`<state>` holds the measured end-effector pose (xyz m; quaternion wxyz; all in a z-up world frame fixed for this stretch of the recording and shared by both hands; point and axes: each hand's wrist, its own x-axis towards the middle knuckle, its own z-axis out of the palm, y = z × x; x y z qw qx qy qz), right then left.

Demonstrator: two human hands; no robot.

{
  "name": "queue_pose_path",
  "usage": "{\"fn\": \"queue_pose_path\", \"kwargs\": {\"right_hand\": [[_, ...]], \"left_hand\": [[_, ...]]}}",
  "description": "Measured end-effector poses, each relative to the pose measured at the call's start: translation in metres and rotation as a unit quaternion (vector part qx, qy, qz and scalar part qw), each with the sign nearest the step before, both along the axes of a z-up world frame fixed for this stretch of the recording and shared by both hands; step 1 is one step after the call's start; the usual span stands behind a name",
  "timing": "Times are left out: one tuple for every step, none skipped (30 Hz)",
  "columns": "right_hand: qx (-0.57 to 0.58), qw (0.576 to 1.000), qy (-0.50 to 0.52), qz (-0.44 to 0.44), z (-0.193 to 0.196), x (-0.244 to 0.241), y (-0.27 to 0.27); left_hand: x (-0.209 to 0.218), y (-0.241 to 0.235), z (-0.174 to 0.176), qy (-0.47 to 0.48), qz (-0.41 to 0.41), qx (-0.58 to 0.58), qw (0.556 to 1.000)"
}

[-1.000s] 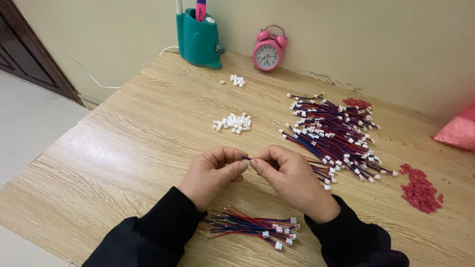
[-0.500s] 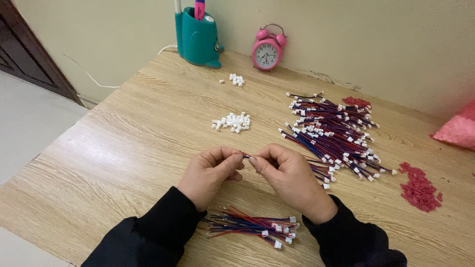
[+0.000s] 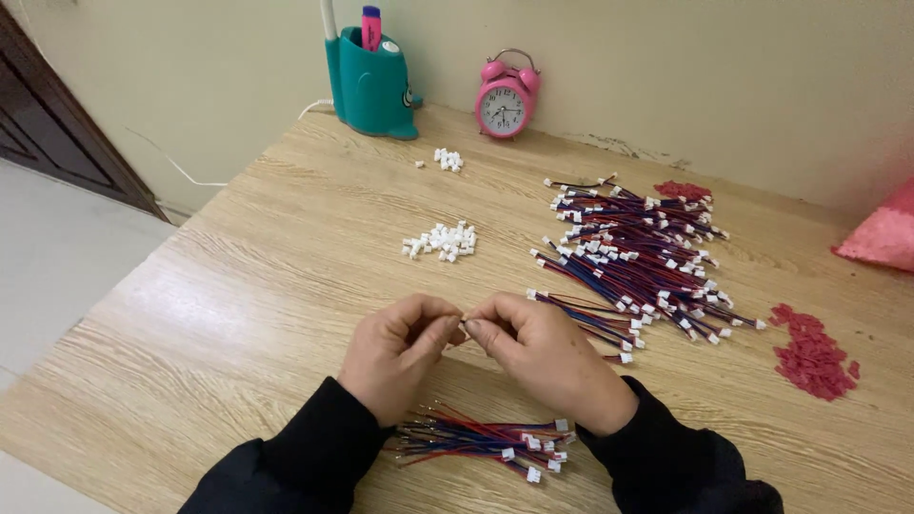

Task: Attaching small white plastic connectors to the ends of wire bundles on a wooden table.

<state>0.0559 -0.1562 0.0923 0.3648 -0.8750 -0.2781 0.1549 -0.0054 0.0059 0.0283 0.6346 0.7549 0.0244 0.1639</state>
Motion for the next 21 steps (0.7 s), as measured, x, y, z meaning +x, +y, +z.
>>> {"fn": "queue_pose_path", "kwargs": {"right_hand": [[0.004, 1.000, 0.001, 0.000, -0.002, 0.001, 0.000], [0.027, 0.999, -0.023, 0.011, -0.005, 0.002, 0.001], [0.049, 0.998, -0.046, 0.022, -0.007, 0.003, 0.001], [0.052, 0.997, -0.044, 0.023, -0.012, 0.004, -0.001], [0.062, 0.996, -0.057, 0.020, -0.017, 0.005, -0.001], [0.072, 0.995, -0.070, 0.018, -0.022, 0.007, -0.001], [0.074, 0.995, -0.068, 0.019, -0.023, 0.007, -0.001], [0.062, 0.996, -0.068, 0.009, -0.024, 0.007, 0.000], [0.051, 0.996, -0.069, -0.002, -0.025, 0.007, 0.000], [0.053, 0.996, -0.069, -0.001, -0.026, 0.007, 0.001], [0.046, 0.997, -0.064, -0.005, -0.026, 0.008, 0.001], [0.039, 0.997, -0.059, -0.008, -0.027, 0.008, 0.002], [0.039, 0.998, -0.058, -0.009, -0.026, 0.008, 0.002], [0.031, 0.998, -0.044, -0.017, -0.024, 0.007, 0.002], [0.024, 0.999, -0.031, -0.025, -0.023, 0.008, 0.002], [0.023, 0.999, -0.031, -0.028, -0.023, 0.009, 0.002], [0.037, 0.999, -0.029, -0.021, -0.024, 0.009, 0.002], [0.051, 0.998, -0.027, -0.014, -0.025, 0.009, 0.001], [0.051, 0.998, -0.025, -0.015, -0.028, 0.011, 0.001], [0.054, 0.998, -0.042, -0.002, -0.031, 0.012, 0.000], [0.058, 0.997, -0.059, 0.013, -0.033, 0.013, 0.001]], "left_hand": [[0.002, 0.001, -0.004, 0.001, 0.000, 0.004, 1.000], [0.004, 0.002, -0.008, 0.042, -0.002, -0.041, 0.998], [0.006, 0.003, -0.013, 0.085, -0.003, -0.087, 0.993], [0.007, 0.009, -0.009, 0.086, -0.002, -0.085, 0.993], [0.009, 0.016, -0.006, 0.127, -0.001, -0.043, 0.991], [0.011, 0.024, -0.002, 0.167, 0.000, -0.001, 0.986], [0.019, 0.038, -0.001, 0.168, 0.002, 0.001, 0.986], [0.026, 0.053, 0.000, 0.168, 0.068, 0.134, 0.974], [0.034, 0.068, 0.002, 0.164, 0.131, 0.265, 0.941], [0.042, 0.073, -0.003, 0.165, 0.132, 0.266, 0.940], [0.052, 0.078, -0.007, 0.084, 0.134, 0.329, 0.931], [0.061, 0.082, -0.012, 0.003, 0.134, 0.389, 0.911], [0.068, 0.077, -0.019, 0.003, 0.133, 0.389, 0.912], [0.074, 0.071, -0.026, -0.044, 0.135, 0.426, 0.893], [0.082, 0.065, -0.033, -0.092, 0.136, 0.461, 0.872], [0.086, 0.062, -0.033, -0.094, 0.134, 0.460, 0.872], [0.088, 0.058, -0.034, -0.139, 0.140, 0.510, 0.838], [0.091, 0.055, -0.035, -0.184, 0.144, 0.556, 0.798], [0.094, 0.054, -0.037, -0.183, 0.143, 0.556, 0.798], [0.097, 0.053, -0.039, -0.182, 0.156, 0.581, 0.778], [0.100, 0.054, -0.041, -0.180, 0.171, 0.606, 0.755]]}}
